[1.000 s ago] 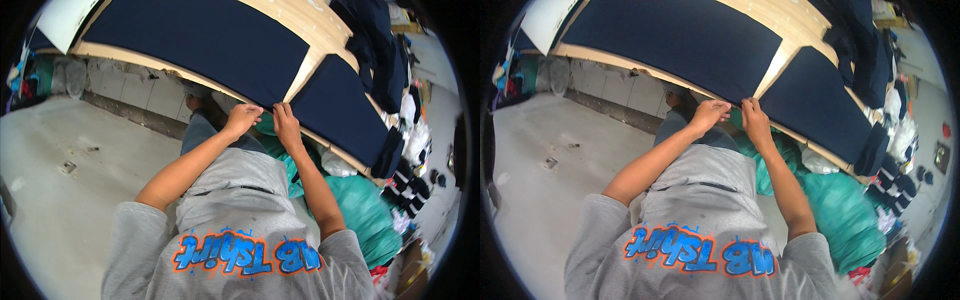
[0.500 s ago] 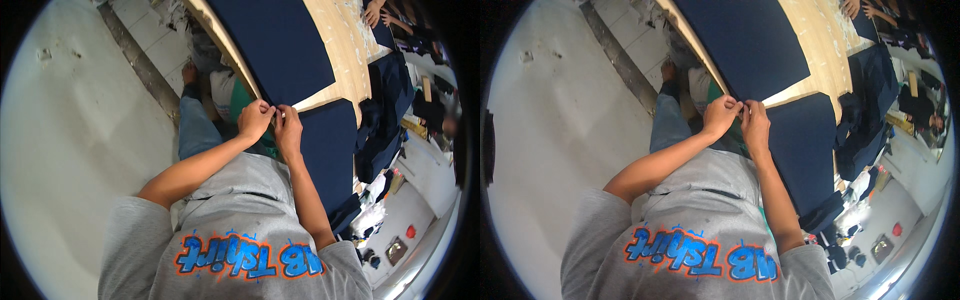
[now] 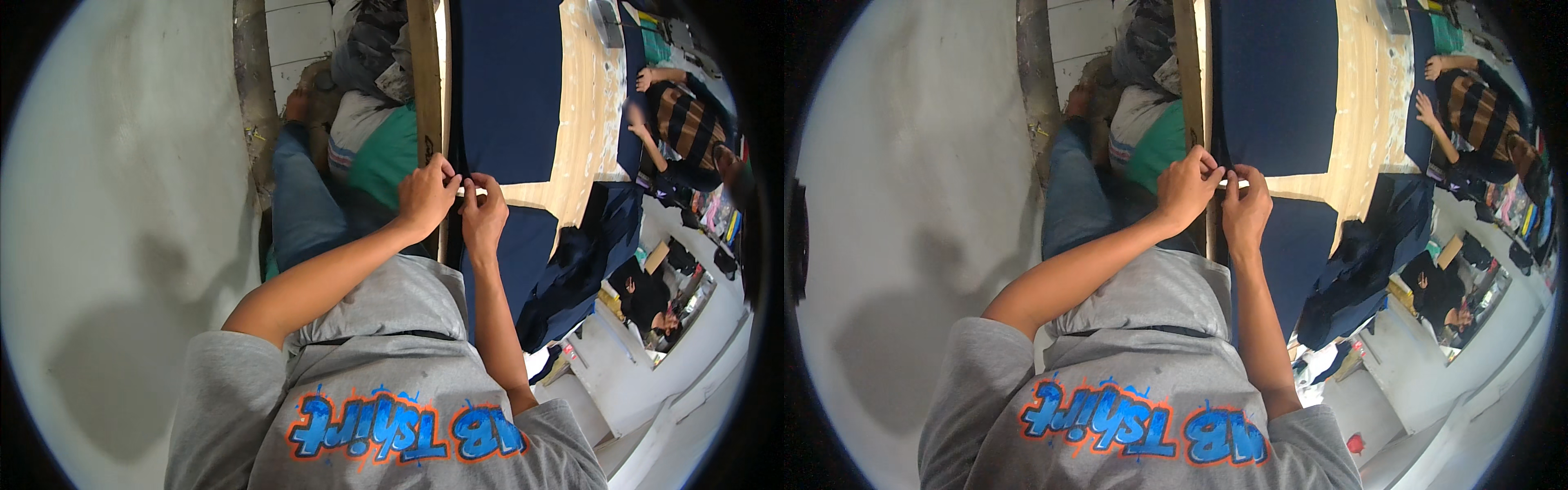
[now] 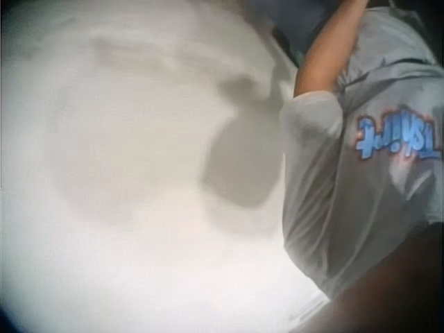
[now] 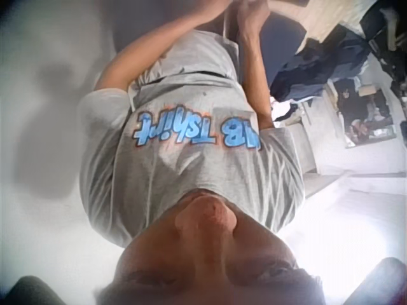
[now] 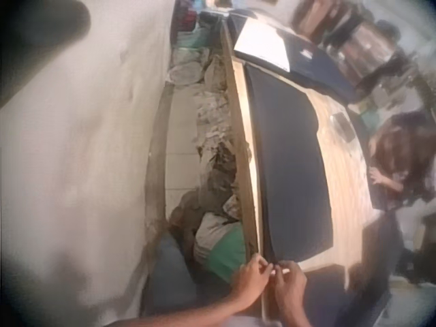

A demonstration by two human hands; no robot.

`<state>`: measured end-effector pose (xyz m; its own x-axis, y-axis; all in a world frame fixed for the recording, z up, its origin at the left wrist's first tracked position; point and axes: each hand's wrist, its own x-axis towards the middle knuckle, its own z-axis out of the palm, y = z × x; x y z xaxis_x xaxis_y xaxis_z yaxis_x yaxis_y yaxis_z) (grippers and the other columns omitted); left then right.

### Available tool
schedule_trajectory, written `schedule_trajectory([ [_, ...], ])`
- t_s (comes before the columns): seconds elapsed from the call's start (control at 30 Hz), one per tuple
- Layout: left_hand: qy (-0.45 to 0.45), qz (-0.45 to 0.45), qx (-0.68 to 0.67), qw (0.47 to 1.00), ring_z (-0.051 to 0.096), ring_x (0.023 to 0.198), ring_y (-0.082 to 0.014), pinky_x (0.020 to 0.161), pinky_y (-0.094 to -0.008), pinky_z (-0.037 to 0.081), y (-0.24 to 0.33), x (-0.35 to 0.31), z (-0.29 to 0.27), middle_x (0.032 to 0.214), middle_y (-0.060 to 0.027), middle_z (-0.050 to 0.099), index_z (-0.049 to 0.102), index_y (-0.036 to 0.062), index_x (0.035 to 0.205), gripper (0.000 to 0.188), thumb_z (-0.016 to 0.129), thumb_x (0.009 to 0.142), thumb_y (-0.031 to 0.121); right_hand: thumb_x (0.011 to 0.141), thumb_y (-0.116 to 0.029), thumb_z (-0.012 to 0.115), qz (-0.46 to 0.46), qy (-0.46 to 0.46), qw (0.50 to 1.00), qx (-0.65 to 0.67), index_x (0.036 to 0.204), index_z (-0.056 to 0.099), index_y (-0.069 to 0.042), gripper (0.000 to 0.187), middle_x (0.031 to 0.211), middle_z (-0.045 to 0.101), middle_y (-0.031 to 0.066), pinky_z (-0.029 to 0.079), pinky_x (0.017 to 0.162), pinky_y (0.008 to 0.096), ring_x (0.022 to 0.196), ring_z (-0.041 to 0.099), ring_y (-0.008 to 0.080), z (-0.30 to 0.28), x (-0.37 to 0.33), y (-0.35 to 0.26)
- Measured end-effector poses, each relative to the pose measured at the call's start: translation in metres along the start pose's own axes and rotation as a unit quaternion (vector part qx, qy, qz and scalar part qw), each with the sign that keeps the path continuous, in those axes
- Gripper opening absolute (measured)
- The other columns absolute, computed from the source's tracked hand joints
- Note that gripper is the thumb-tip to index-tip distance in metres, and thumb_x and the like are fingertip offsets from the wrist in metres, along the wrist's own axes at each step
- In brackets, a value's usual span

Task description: The person folds dark blue fabric pieces on a wooden table, aligning edges and smoothing the material. The person also handles white paper templates, placing them on the table and adjusting their positions.

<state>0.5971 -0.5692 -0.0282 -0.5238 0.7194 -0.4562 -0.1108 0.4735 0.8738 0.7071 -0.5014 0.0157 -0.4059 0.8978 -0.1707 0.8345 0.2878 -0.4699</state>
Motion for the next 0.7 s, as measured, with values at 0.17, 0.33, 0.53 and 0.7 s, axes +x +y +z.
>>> schedule_trajectory([
  [0.17, 0.033, -0.005, -0.071, 0.997, 0.076, 0.084, -0.036, 0.073, -0.0497, 0.057, -0.009, -0.001, 0.007, 0.085, -0.011, 0.078, 0.063, 0.0065, 0.107, 0.025, 0.081, 0.094, 0.016, 0.104, -0.013, 0.072, -0.042, 0.046, 0.998, -0.002, 0.117, 0.071, 0.001, 0.019, 0.098, 0.075, 0.0092, 0.051, 0.062, 0.032, 0.064, 0.062, 0.0127, -0.013, -0.006, -0.016],
  [0.33, 0.054, -0.021, -0.113, 0.992, 0.077, 0.083, -0.0339, 0.074, -0.0473, 0.057, -0.007, -0.007, 0.014, 0.085, -0.0115, 0.079, 0.064, 0.0058, 0.112, 0.028, 0.082, 0.092, 0.015, 0.103, -0.011, 0.072, -0.116, -0.019, 0.992, -0.036, 0.115, 0.07, 0.0, 0.016, 0.099, 0.073, 0.0138, 0.053, 0.069, 0.0356, 0.074, 0.066, 0.0236, -0.011, 0.004, 0.005],
  [0.53, 0.037, -0.015, -0.11, 0.993, 0.078, 0.081, -0.024, 0.072, -0.0385, 0.059, -0.015, -0.009, 0.012, 0.088, -0.0125, 0.08, 0.077, 0.0021, 0.108, 0.022, 0.08, 0.097, 0.021, 0.103, -0.01, 0.072, -0.138, -0.055, 0.989, -0.01, 0.114, 0.069, 0.001, 0.016, 0.1, 0.069, 0.0127, 0.052, 0.072, 0.0346, 0.08, 0.065, 0.022, -0.01, 0.011, 0.002],
  [0.7, 0.011, -0.032, -0.117, 0.993, 0.078, 0.077, -0.0284, 0.07, -0.0416, 0.058, -0.016, -0.012, 0.007, 0.085, -0.0112, 0.08, 0.081, 0.0041, 0.099, 0.023, 0.078, 0.099, 0.027, 0.102, -0.006, 0.07, -0.145, -0.023, 0.989, 0.007, 0.112, 0.068, 0.002, 0.013, 0.101, 0.068, 0.0131, 0.051, 0.078, 0.0376, 0.086, 0.063, 0.0263, -0.009, 0.007, 0.003],
])
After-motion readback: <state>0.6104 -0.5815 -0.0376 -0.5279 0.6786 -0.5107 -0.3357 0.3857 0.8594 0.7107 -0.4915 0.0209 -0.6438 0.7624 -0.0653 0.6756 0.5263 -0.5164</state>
